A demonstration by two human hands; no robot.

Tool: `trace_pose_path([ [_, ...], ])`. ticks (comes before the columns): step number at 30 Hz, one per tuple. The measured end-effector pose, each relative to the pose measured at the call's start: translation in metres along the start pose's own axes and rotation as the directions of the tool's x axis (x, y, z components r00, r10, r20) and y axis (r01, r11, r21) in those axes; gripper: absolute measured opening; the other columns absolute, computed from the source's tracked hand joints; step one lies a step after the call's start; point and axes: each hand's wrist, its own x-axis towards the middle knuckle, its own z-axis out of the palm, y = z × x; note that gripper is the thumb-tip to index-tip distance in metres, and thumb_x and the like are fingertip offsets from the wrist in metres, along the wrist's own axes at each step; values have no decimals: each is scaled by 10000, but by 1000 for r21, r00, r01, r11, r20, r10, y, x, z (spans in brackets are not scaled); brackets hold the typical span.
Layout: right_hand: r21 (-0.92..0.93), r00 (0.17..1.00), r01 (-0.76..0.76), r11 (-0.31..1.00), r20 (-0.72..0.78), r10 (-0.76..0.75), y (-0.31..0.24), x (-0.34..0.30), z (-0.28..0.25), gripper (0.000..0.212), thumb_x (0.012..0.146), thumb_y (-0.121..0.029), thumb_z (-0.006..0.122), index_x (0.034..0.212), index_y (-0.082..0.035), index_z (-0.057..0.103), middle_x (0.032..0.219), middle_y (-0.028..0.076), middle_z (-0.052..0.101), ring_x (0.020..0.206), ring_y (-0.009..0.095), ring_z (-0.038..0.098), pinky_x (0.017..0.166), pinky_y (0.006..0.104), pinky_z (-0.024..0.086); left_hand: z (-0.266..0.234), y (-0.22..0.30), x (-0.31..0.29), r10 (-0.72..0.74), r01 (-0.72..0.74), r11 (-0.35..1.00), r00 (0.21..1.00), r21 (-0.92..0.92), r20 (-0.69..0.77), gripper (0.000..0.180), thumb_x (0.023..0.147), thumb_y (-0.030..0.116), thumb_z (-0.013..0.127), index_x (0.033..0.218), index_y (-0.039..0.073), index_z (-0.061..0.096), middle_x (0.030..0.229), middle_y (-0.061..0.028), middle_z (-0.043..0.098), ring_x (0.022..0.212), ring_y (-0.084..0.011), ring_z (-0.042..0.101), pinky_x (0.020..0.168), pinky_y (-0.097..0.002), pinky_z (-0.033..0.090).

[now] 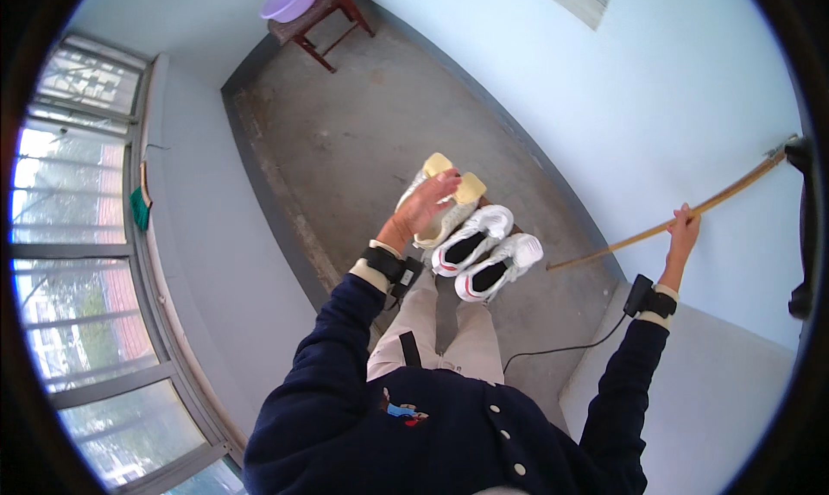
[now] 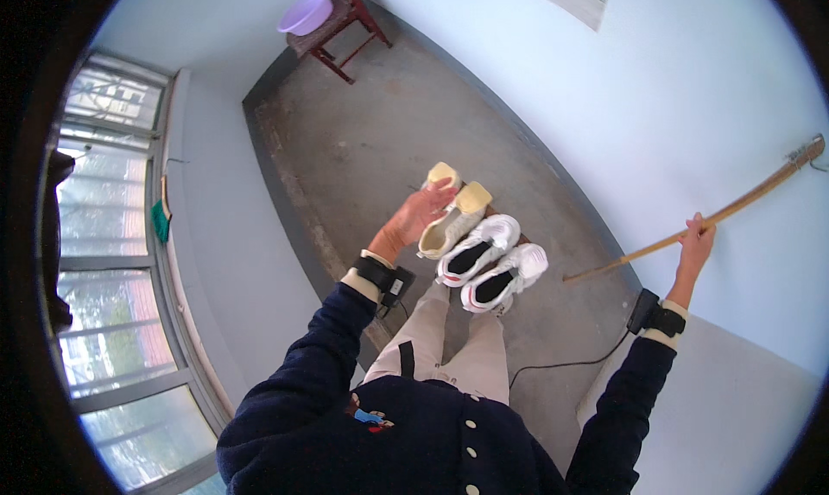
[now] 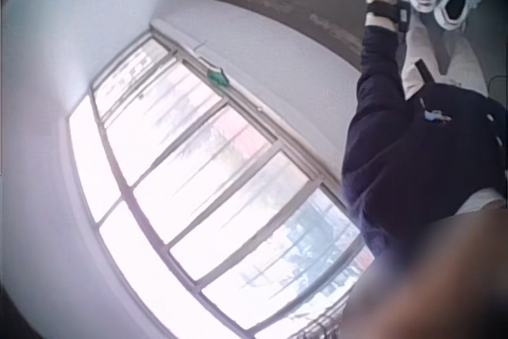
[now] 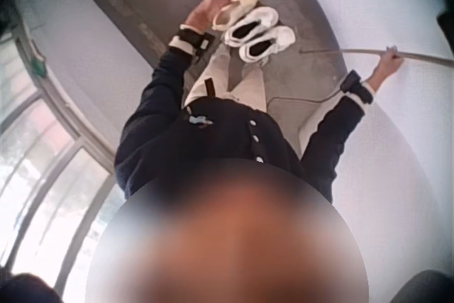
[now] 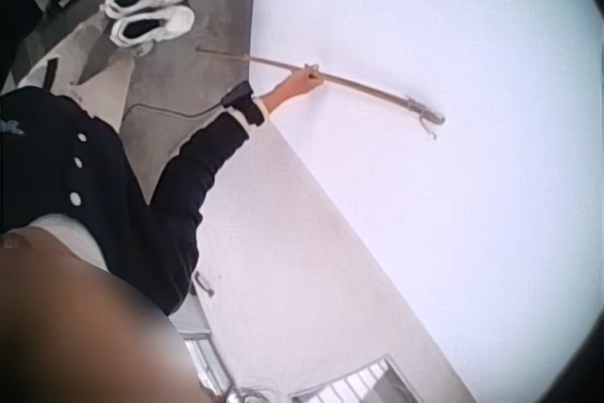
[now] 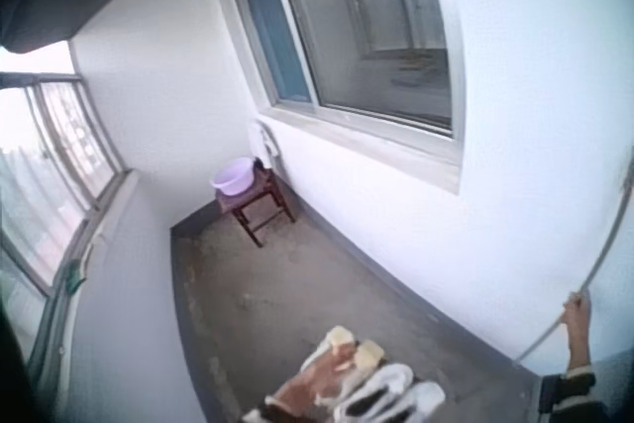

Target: The person removes clothes from hangers, places them on a bed, and then folds a yellow cloth. They also move shoes on a balcony and handle a broom.

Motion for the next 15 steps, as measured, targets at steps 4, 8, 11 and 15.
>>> trace_pose_path([
  [4,-100,983,-113,989,-158,96,-19,-22,-3,413,882,-371,493,1003,23,501,877,128,588,775,180,577,562,290,509,-9,-2,4,15,-15,1000,1000,10,-9,575,898,472,410,1348,120,336,1313,-41,430,1176,-144,397,971,-319,298],
  [8,-55,962,-143,988,-244,125,-13,-21,-10,421,874,-364,510,1019,31,486,883,127,586,791,193,590,555,291,521,-26,3,12,24,-24,1000,1000,-5,-14,529,924,439,368,1343,117,340,1310,-48,438,1163,-162,415,954,-330,319],
  [11,-86,957,-128,988,-270,101,-5,-14,-15,454,846,-373,558,1028,33,468,847,123,567,698,183,579,509,272,510,-41,5,20,16,-14,999,999,34,-40,542,921,449,370,1347,116,329,1313,-51,437,1158,-167,421,952,-334,324],
  [15,-131,925,-308,942,-273,265,-20,-17,-17,635,783,-427,631,1145,37,393,853,130,555,634,162,563,477,246,487,-65,11,32,-21,25,998,997,50,-80,562,912,468,380,1349,118,322,1315,-56,435,1160,-168,421,960,-337,317],
])
